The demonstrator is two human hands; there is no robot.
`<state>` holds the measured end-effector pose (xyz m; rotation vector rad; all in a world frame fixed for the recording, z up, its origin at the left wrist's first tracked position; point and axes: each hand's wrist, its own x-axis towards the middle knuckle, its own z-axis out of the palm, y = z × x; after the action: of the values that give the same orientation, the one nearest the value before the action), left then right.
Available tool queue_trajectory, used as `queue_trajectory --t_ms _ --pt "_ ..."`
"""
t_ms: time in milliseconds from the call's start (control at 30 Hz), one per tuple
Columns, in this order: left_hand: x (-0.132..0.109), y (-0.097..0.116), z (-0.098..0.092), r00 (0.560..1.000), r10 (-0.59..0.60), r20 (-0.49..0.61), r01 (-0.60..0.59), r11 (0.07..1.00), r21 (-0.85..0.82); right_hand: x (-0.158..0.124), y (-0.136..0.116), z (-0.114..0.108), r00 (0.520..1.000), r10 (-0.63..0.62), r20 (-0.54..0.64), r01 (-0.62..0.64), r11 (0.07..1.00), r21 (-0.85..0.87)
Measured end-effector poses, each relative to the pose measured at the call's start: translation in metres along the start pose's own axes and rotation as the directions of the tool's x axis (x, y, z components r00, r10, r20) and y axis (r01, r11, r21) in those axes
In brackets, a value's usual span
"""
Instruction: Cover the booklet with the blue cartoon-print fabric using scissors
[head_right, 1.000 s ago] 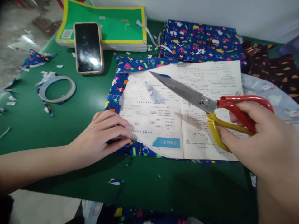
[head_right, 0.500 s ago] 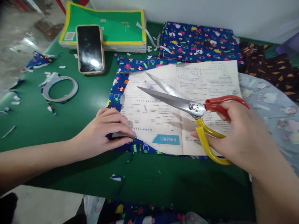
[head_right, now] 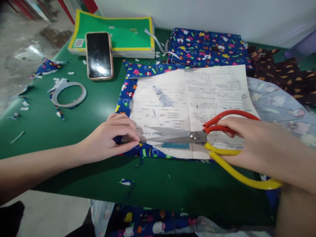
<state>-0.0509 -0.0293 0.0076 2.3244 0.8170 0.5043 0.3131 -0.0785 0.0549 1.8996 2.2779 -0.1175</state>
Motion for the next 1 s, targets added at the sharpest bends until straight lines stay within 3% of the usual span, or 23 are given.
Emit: queue_trajectory --t_ms 100,500,767,1000 --pt "0.0 0.001 0.0 1.0 -0.01 -0.01 0.01 1.0 -0.02 -0.001 -0.019 -0.014 0.992 -0.062 0.109 0.068 0.996 -0.052" --pt "0.004 0.0 -0.006 1.0 0.005 -0.007 -0.005 1.0 -0.005 0.014 -0.038 -0.014 0.955 -0.295 0.031 0.295 0.956 0.003" --pt "0.016 -0.002 -0.02 0.972 0.042 0.233 -0.036 0.999 -0.03 0.024 -0.052 -0.016 0.947 -0.313 0.075 0.303 0.946 0.119" --pt "0.026 -0.001 -0.029 0.937 0.011 0.349 0.006 0.999 -0.047 0.03 -0.05 -0.008 0.947 -0.313 0.069 0.302 0.943 0.136"
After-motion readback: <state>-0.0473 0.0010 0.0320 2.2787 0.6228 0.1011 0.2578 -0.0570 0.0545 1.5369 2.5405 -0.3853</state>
